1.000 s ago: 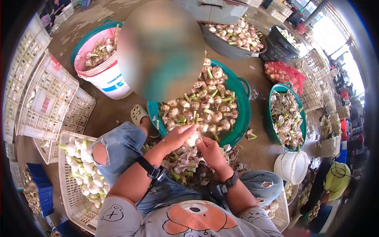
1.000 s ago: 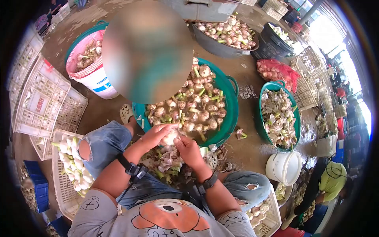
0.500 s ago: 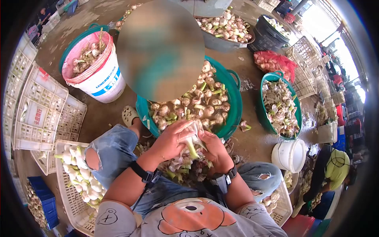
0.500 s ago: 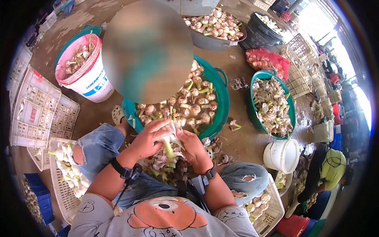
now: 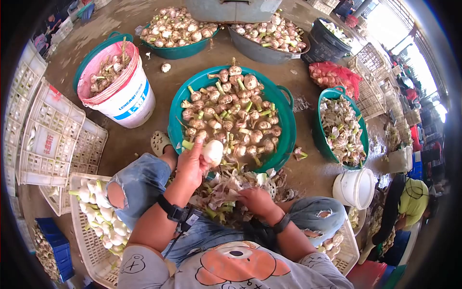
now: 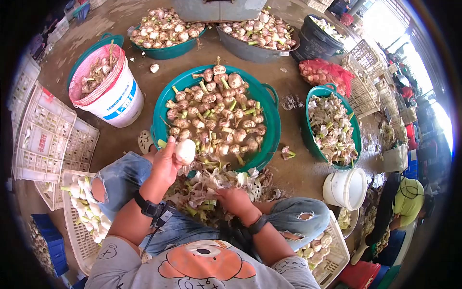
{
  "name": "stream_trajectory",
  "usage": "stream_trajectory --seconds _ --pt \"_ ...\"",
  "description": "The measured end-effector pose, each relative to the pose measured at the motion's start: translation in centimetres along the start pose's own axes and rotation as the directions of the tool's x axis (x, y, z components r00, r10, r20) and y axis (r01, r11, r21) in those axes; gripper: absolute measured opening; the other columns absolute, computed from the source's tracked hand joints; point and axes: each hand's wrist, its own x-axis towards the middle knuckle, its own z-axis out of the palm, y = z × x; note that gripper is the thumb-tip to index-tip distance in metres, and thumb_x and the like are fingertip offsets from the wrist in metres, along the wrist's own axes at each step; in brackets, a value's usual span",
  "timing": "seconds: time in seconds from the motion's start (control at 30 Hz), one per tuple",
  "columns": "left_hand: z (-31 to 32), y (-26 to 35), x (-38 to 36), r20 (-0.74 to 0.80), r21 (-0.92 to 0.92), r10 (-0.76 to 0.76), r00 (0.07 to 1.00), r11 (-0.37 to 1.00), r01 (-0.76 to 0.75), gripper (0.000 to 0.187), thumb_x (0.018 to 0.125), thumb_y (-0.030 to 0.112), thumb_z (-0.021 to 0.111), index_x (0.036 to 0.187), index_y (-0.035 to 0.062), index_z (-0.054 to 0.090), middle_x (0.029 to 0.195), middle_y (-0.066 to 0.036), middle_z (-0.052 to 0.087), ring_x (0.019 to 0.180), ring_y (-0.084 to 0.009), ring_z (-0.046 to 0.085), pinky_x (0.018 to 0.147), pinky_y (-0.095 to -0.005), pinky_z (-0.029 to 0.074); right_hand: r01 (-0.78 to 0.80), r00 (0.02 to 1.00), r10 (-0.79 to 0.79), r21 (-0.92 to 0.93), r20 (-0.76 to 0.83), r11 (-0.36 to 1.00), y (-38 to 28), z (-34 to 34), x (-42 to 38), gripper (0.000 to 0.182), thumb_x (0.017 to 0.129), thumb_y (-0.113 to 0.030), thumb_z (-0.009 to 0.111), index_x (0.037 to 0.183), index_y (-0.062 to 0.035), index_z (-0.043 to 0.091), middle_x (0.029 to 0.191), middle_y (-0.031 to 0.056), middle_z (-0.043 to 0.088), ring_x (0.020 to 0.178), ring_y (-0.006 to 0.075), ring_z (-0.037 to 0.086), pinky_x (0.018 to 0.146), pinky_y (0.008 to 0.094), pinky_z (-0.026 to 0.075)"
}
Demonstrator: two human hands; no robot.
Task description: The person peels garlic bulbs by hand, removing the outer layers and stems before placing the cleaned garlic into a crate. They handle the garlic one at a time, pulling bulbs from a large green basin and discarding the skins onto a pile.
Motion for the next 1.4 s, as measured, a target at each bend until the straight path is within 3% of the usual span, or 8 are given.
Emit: stream_trajectory --seconds 0.13,0.23,0.3,0.8,0.97,1.1,1.23,1.4 --pt "0.9 0.4 -0.5 -0.056 0.01 -0.093 0.994 0.996 0.093 0.034 0.08 0.044 0.06 0.078 0.0097 0.056 0.059 0.002 0.052 0.043 -0.0044 0.042 0.036 -0.0186 0.03 -0.063 0.989 0.091 -0.223 0.117 0.973 -3.8 -4.4 0.3 0.028 0.081 -0.028 0.058 0.1 -0.0086 0.06 0.083 0.0133 0.063 0.069 0.0281 0.062 0.058 0.0369 0.05" --pt "1.5 -0.3 -1.0 -0.026 0.102 -0.113 0.993 0.988 0.115 0.036 0.082 0.046 0.056 0.083 0.0109 0.056 0.062 0.001 0.053 0.047 -0.0048 0.044 0.04 -0.018 0.032 0.005 0.946 0.164 0.517 -0.281 0.856 -5.9 -4.6 2.6 0.04 0.077 -0.023 0.065 0.11 -0.0027 0.054 0.088 0.0145 0.062 0.074 0.0258 0.063 0.061 0.0318 0.05" --pt "1.5 -1.3 -1.2 0.1 0.172 -0.143 0.985 0.977 0.124 0.04 0.086 0.049 0.047 0.086 0.0099 0.055 0.063 0.001 0.053 0.049 -0.0064 0.045 0.044 -0.0197 0.036 0.252 0.913 0.293 0.957 -0.285 0.147 -6.7 -3.8 4.9 0.051 0.074 -0.017 0.068 0.117 0.0028 0.047 0.092 0.0164 0.06 0.082 0.0234 0.062 0.066 0.0283 0.049" --pt "1.9 -0.6 -1.8 0.19 0.302 -0.034 0.981 0.953 -0.026 0.028 0.083 0.025 0.058 0.101 0.0034 0.056 0.07 -0.001 0.058 0.044 -0.0051 0.044 0.036 -0.0188 0.032 0.06 0.873 -0.129 -0.159 -0.47 0.985 -7.4 -3.5 4.6 0.017 0.077 -0.017 0.056 0.068 -0.0059 0.048 0.057 0.0122 0.055 0.051 0.0264 0.057 0.045 0.0354 0.048" --pt "1.2 -0.8 -1.3 0.192 0.27 -0.115 0.975 0.961 0.06 0.027 0.084 0.025 0.055 0.101 0.0041 0.056 0.073 -0.002 0.057 0.047 -0.0067 0.046 0.037 -0.0206 0.033 -0.028 0.941 0.169 0.433 -0.292 0.901 -5.7 -3.2 6.0 0.016 0.083 -0.017 0.051 0.077 -0.0026 0.053 0.058 0.009 0.055 0.048 0.018 0.055 0.045 0.0314 0.048" --pt "1.4 0.1 -1.4 0.345 0.055 -0.157 0.925 0.988 0.147 0.028 0.087 0.023 0.05 0.106 0.0037 0.056 0.092 -0.003 0.058 0.069 -0.01 0.054 0.053 -0.0242 0.043 -0.081 0.941 0.337 0.987 0.03 0.138 -5.2 -3.4 5.4 0.023 0.088 -0.018 0.048 0.085 0.0033 0.057 0.065 0.0069 0.056 0.051 0.0103 0.052 0.044 0.0255 0.043" --pt "1.5 0.4 -1.4 0.368 0.592 -0.182 0.912 0.802 -0.079 0.04 0.084 0.025 0.056 0.117 0.0042 0.052 0.102 -0.008 0.058 0.086 -0.0124 0.057 0.071 -0.0256 0.047 0.299 0.744 -0.174 0.088 -0.645 0.95 -4.6 -3.5 4.6 0.024 0.087 -0.017 0.052 0.082 0.0042 0.061 0.064 0.0056 0.058 0.052 0.013 0.052 0.049 0.0284 0.042" --pt "2.3 -0.4 -2.6 0.717 0.639 0.073 0.693 0.328 -0.696 0.06 0.067 0.015 0.071 0.122 0.0093 0.047 0.107 -0.013 0.057 0.095 -0.0264 0.055 0.082 -0.0339 0.044 -0.104 0.927 0.373 0.936 -0.032 0.338 -2.2 -2.7 5.1 0.02 0.088 -0.015 0.053 0.084 0.0021 0.062 0.067 -0.0023 0.056 0.058 0.0037 0.045 0.051 0.0218 0.037"
